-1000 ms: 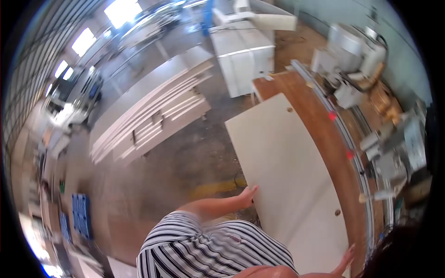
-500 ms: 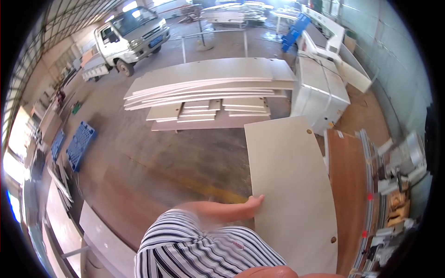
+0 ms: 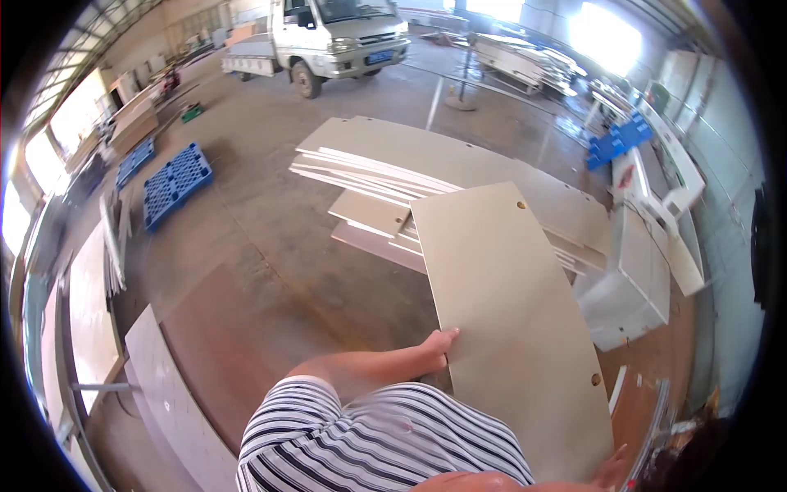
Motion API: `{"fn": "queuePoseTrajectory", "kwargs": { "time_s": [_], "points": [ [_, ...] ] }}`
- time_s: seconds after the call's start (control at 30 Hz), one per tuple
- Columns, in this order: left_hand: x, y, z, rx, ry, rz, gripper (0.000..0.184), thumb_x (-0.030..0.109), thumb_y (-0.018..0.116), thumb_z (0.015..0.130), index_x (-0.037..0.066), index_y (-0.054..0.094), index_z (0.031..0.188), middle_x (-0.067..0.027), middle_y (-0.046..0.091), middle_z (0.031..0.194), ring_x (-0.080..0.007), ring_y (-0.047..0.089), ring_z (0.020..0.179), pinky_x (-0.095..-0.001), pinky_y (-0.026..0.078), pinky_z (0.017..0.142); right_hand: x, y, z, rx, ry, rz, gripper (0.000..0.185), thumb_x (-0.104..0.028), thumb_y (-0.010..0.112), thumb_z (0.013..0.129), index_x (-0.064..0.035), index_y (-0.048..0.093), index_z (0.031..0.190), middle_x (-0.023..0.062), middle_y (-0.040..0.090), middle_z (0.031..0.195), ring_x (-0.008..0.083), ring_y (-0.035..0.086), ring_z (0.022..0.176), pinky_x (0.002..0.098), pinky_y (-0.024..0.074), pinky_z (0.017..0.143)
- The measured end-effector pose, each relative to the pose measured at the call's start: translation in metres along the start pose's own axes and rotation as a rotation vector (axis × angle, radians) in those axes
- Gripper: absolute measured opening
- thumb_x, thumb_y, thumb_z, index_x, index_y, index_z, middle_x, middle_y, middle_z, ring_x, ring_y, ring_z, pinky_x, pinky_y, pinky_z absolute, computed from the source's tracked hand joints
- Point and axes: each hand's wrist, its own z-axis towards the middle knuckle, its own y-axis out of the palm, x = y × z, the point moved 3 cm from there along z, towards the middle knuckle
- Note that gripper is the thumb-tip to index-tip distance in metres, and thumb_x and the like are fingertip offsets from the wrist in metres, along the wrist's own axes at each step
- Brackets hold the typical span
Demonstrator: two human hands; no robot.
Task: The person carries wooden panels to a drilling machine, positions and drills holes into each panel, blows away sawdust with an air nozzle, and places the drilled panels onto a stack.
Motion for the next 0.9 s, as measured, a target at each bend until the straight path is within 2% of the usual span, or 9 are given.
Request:
{"fn": "queuePoseTrajectory", "kwargs": {
  "time_s": [0.23,0.33,0.43,0.47,0.57,0.6,0.8,0.87,0.9],
  "points": [
    [0.084,-0.017,0.018,0.101,-0.026,-0.113,0.027,0.025,0.043,0.093,0.007,0.051,0.11,-0.0053,0.057,0.107,-0.0194,0.054,0.098,-0.0379,0.046,0.081,-0.188,0.029,0.109,0.066,-0.183,0.017,0.07,-0.053,0.025,0.091,0.0057,0.063,0.087,0.0229,0.062,0.073,0.0427,0.058,0.071,0.0497,0.0461,0.068],
    [0.114,-0.037,0.08,0.101,0.075,-0.271,0.027,0.022,0.045,0.091,0.001,0.052,0.107,-0.0089,0.058,0.101,-0.0223,0.057,0.091,-0.0374,0.05,0.075,-0.282,0.053,0.157,0.113,-0.226,0.034,0.072,-0.055,0.026,0.09,0.0065,0.063,0.088,0.022,0.061,0.067,0.0428,0.058,0.067,0.0507,0.0461,0.066],
    [0.157,-0.031,0.118,0.063,0.061,-0.364,0.025,0.02,0.045,0.09,0.002,0.052,0.107,-0.0096,0.059,0.101,-0.0227,0.058,0.09,-0.0379,0.05,0.074,-0.377,0.069,0.194,0.187,-0.368,0.036,0.076,-0.056,0.021,0.09,0.0051,0.064,0.076,0.0253,0.061,0.071,0.0418,0.059,0.07,0.0501,0.0462,0.068],
    [0.18,-0.015,0.114,0.167,0.108,-0.342,0.024,0.02,0.046,0.09,0.002,0.052,0.105,-0.0101,0.059,0.098,-0.0235,0.058,0.09,-0.0395,0.049,0.075,-0.409,0.086,0.221,0.167,-0.378,-0.004,0.075,-0.055,0.022,0.09,0.0048,0.064,0.077,0.0257,0.061,0.074,0.0412,0.06,0.074,0.0496,0.0461,0.07],
    [0.225,0.007,0.155,0.201,0.061,-0.412,0.023,0.021,0.048,0.088,0.004,0.052,0.103,-0.0104,0.059,0.097,-0.024,0.058,0.091,-0.0414,0.049,0.079,-0.506,0.087,0.271,0.047,-0.393,-0.039,0.073,-0.055,0.025,0.089,0.0056,0.064,0.082,0.0263,0.061,0.085,0.0412,0.059,0.083,0.0481,0.0455,0.075],
    [0.241,0.015,0.169,0.225,0.051,-0.391,0.022,0.021,0.053,0.085,0.005,0.053,0.101,-0.0091,0.059,0.094,-0.0224,0.058,0.086,-0.0378,0.048,0.076,-0.539,0.079,0.283,-0.043,-0.389,-0.011,0.072,-0.056,0.027,0.088,0.0068,0.063,0.086,0.0266,0.061,0.091,0.0417,0.058,0.089,0.047,0.0448,0.079],
    [0.322,0.044,0.25,0.321,0.167,-0.286,0.025,0.021,0.061,0.08,0.006,0.053,0.098,-0.0069,0.055,0.091,-0.0189,0.053,0.078,-0.031,0.043,0.068,-0.717,0.038,0.355,-0.106,-0.502,0.054,0.072,-0.058,0.031,0.086,0.0062,0.056,0.108,0.0265,0.054,0.112,0.0379,0.051,0.106,0.044,0.0389,0.091],
    [0.35,0.055,0.262,0.364,0.198,-0.29,0.024,0.021,0.061,0.08,0.006,0.052,0.098,-0.0072,0.054,0.091,-0.0188,0.052,0.078,-0.0308,0.043,0.068,-0.772,0.063,0.404,-0.029,-0.544,0.094,0.072,-0.059,0.031,0.086,0.0051,0.059,0.102,0.0243,0.056,0.108,0.0372,0.053,0.104,0.044,0.0397,0.09],
    [0.364,0.055,0.276,0.289,0.199,-0.22,0.023,0.021,0.058,0.082,0.006,0.053,0.099,-0.0071,0.055,0.093,-0.0187,0.053,0.083,-0.0312,0.044,0.074,-0.797,0.075,0.423,0.045,-0.565,0.142,0.072,-0.06,0.031,0.085,0.0039,0.062,0.096,0.0222,0.059,0.105,0.0364,0.054,0.101,0.0439,0.0405,0.088]
  ]
}}
